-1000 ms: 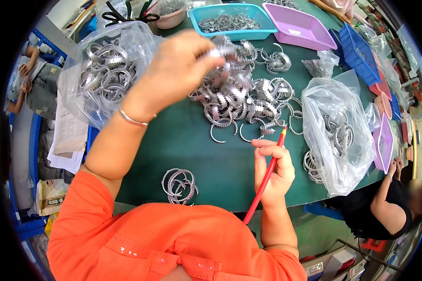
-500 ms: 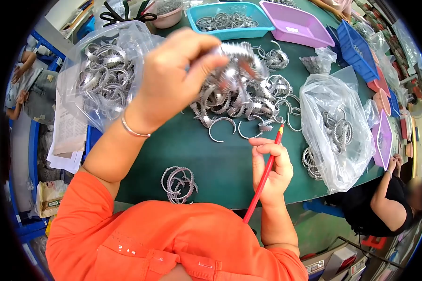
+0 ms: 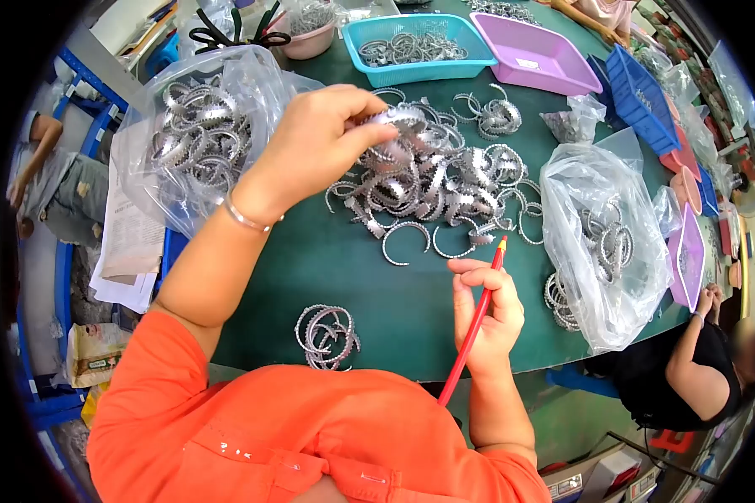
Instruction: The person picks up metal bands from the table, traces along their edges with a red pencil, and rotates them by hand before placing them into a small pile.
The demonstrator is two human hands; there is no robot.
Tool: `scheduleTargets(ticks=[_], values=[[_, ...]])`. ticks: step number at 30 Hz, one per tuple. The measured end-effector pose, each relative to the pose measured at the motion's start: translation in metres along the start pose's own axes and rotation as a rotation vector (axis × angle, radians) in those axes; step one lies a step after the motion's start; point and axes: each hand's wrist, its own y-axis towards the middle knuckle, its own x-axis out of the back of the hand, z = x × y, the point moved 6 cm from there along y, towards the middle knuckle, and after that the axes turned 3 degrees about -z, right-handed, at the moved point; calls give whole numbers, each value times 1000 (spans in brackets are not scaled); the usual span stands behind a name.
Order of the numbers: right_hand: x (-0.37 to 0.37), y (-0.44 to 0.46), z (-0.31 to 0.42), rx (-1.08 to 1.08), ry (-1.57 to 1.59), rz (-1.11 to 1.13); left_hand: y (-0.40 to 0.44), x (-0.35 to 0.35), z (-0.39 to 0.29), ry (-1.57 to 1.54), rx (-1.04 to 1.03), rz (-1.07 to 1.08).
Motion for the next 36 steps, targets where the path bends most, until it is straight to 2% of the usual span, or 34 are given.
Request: scheduleTargets(ticks=[2, 4, 5, 7, 9, 11, 13, 15, 16, 17, 19, 21, 23, 24, 26, 29, 32, 36], values=[[-2, -1, -1, -37, 5, 9, -8, 5, -6, -44, 0, -3], [-6, 2, -1, -19, -12, 25, -14, 16, -14, -71, -107, -143], [-8, 2, 0, -1, -31, 43, -16, 16, -10, -68, -103, -142], [-15, 4, 3, 34, -9, 68, -15, 17, -10, 66, -211, -175], [-21, 7, 7, 59, 6, 76, -18, 37, -21, 23, -276, -317], [-29, 9, 9, 44, -94, 182, -26, 49, -25, -114, -196, -426], [-33, 5, 6, 13, -109, 204, -37, 33, 1, -92, -27, -244], [-37, 4, 2, -8, -131, 264, -57, 26, 19, -219, 166, -227], [-38, 4, 4, -6, -127, 259, -67, 25, 22, -396, 301, -265], [-38, 2, 3, -17, -123, 257, -75, 24, 24, -395, 308, -256], [-41, 3, 1, -3, -143, 285, -94, 14, 39, -446, 485, -148], [-44, 5, 5, 24, -147, 294, -105, 14, 37, -423, 509, -127], [-48, 2, 6, 36, -153, 300, -119, 14, 35, -664, 528, -286], [-50, 1, 6, 30, -148, 313, -122, 14, 32, -663, 531, -286], [-53, 1, 6, 27, -145, 328, -123, 21, 19, -680, 399, -337], [-58, -3, 5, 28, -131, 359, -138, 6, 25, -676, 624, -95], [-59, -6, 7, 56, -128, 338, -159, -7, 25, -875, 804, -6], [-63, -14, -1, -171, 125, 309, -178, -18, 16, -1022, 940, 44]])
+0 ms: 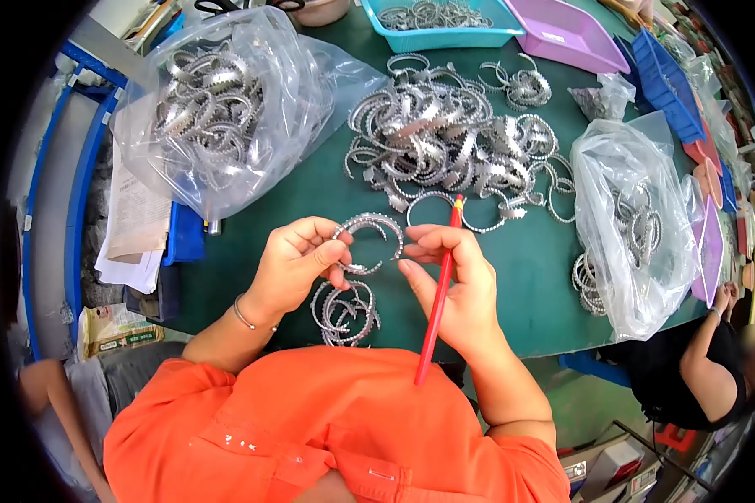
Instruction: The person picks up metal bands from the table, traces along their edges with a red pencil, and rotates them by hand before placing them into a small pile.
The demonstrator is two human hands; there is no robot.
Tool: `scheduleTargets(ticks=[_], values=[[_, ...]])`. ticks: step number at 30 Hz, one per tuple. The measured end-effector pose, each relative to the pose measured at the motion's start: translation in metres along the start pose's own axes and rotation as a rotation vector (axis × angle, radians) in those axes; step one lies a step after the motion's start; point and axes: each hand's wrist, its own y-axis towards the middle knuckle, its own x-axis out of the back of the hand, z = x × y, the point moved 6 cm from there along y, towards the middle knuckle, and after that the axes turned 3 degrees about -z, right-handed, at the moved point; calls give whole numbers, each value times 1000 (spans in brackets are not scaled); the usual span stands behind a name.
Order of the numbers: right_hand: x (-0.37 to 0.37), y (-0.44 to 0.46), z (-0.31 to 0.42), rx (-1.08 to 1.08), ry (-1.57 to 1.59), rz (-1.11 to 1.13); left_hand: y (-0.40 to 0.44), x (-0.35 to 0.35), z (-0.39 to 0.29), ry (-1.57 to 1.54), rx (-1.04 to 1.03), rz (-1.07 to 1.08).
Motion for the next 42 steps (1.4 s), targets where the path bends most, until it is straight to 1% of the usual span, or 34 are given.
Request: scheduleTargets(ticks=[1, 3, 5, 9, 10, 12, 13, 15, 16, 17, 19, 20, 23, 24, 27, 29, 30, 31, 33, 35, 36, 37, 39, 41, 42], values=[[-2, -1, -3, -55, 123, 20, -3, -1, 4, -36, 39, 11], [-4, -4, -5, -77, 125, 52, -5, 0, 9, -41, 69, 5], [-6, -8, -10, -145, 246, 53, -7, 2, 10, -79, 125, -8], [-12, -15, -17, -250, 334, 53, -11, 10, 9, -125, 133, -45], [-11, -14, -18, -173, 200, 74, -13, 16, 5, -184, 122, -50], [-16, -9, -14, -33, -28, 93, -13, 30, -3, -208, 46, -127], [-18, -5, -15, -32, -25, 97, -14, 37, -6, -214, -1, -148], [-35, -1, -1, 321, -269, 323, -16, 42, -9, -176, -28, -170], [-42, 1, -6, 318, -342, 408, -17, 42, -9, -154, -26, -171], [-45, 5, -7, 319, -341, 410, -18, 43, -8, -133, -26, -172], [-62, 8, -13, 371, -497, 593, -21, 40, -7, -159, -2, -185], [-65, 8, -17, 353, -521, 609, -22, 40, -4, -169, 8, -188], [-61, 9, -8, 388, -457, 629, -23, 42, 0, -187, 37, -190], [-54, 11, -8, 394, -365, 633, -23, 43, 1, -165, 39, -190], [-21, 20, 13, 300, -187, 559, -21, 46, 4, -147, 42, -177], [5, 24, 24, 262, -167, 436, -21, 44, 5, -156, 47, -158], [15, 25, 29, 239, -201, 347, -20, 43, 6, -137, 54, -154], [24, 27, 27, 266, -227, 274, -19, 41, 7, -119, 59, -150], [29, 31, 25, 324, -456, 190, -18, 38, 9, -121, 62, -128], [25, 34, 11, 373, -664, 244, -18, 36, 11, -120, 66, -110], [21, 33, 9, 395, -680, 236, -18, 37, 12, -126, 72, -105], [16, 32, 13, 432, -654, 195, -19, 38, 13, -132, 79, -104], [11, 25, 4, 321, -464, 104, -21, 38, 13, -129, 100, -118], [-1, 18, -3, 133, -148, 103, -21, 35, 14, -122, 121, -111], [-6, 13, -10, 5, -8, 118, -21, 34, 15, -112, 119, -107]])
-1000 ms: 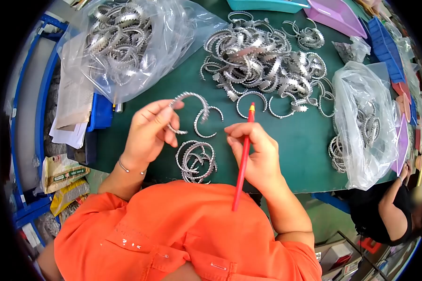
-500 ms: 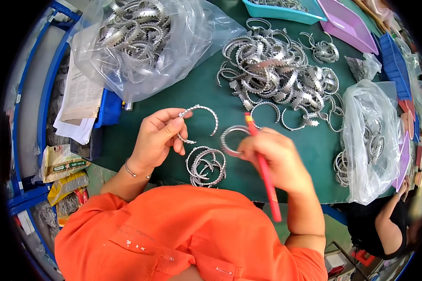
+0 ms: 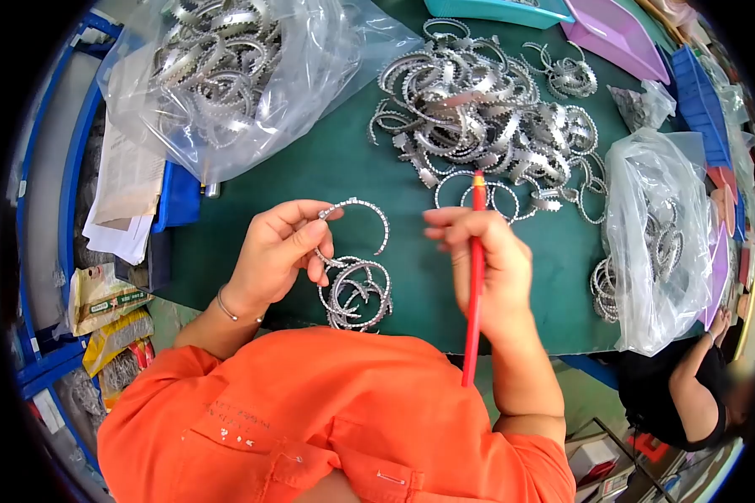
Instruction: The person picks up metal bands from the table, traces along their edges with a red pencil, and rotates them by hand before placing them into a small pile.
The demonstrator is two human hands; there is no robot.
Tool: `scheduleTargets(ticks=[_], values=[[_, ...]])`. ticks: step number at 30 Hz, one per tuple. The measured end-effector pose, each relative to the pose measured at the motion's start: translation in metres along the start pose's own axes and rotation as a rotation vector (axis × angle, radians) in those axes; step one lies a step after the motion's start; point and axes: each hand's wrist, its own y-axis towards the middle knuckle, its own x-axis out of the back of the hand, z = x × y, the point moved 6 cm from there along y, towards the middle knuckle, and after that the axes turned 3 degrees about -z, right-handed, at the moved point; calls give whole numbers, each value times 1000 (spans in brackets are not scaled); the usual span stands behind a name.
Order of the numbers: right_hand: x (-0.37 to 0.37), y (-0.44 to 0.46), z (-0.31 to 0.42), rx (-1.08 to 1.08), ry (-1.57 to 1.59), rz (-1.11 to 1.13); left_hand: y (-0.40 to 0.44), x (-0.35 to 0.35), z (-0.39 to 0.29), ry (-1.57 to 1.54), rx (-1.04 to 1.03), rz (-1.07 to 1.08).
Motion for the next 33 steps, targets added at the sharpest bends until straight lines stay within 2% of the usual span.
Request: scheduleTargets(ticks=[4, 9, 12, 15, 24, 33], values=[[-19, -2, 2, -202, 187, -34, -2, -9, -1, 46, -12, 53], [-23, -4, 2, -183, 234, 41, -3, -21, 0, 109, -60, 128], [-16, -7, 4, -177, 263, -66, -3, -28, 0, 48, -60, 196], [-8, -8, 1, -247, 323, -147, -2, -28, 3, 42, -13, 188], [-7, -10, -4, -321, 334, -151, 2, -25, 3, -8, 49, 113], [-5, -12, -6, -303, 334, -148, 0, -27, 5, -67, 59, 152]])
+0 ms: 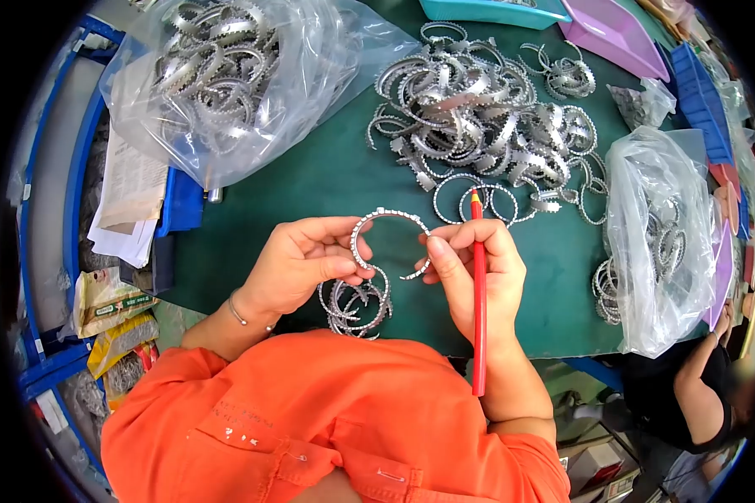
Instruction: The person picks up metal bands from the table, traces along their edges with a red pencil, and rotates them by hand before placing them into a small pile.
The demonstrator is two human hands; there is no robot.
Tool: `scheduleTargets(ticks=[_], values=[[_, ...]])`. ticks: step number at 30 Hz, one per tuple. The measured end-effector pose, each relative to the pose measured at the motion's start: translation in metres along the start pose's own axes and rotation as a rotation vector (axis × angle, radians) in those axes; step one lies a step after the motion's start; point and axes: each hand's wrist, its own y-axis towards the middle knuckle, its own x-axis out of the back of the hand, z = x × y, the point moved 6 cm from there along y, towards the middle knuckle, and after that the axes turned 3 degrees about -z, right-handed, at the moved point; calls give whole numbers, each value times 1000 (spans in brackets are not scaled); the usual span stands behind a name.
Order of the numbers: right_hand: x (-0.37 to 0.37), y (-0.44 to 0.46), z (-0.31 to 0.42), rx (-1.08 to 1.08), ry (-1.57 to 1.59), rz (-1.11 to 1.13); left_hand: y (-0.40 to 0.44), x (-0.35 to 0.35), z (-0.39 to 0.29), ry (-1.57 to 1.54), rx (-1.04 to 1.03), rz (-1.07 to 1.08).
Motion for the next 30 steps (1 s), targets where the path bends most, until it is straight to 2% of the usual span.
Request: scheduleTargets(ticks=[14, 16, 30], values=[[-3, -1, 0, 3, 70, 12, 1, 2, 1, 5, 34, -17], [-5, -2, 0, -18, 27, 8, 0, 1, -1, 0, -15, -24], [-1, -2, -9, -49, -11, 28, 0, -1, -4, 17, -29, -33]])
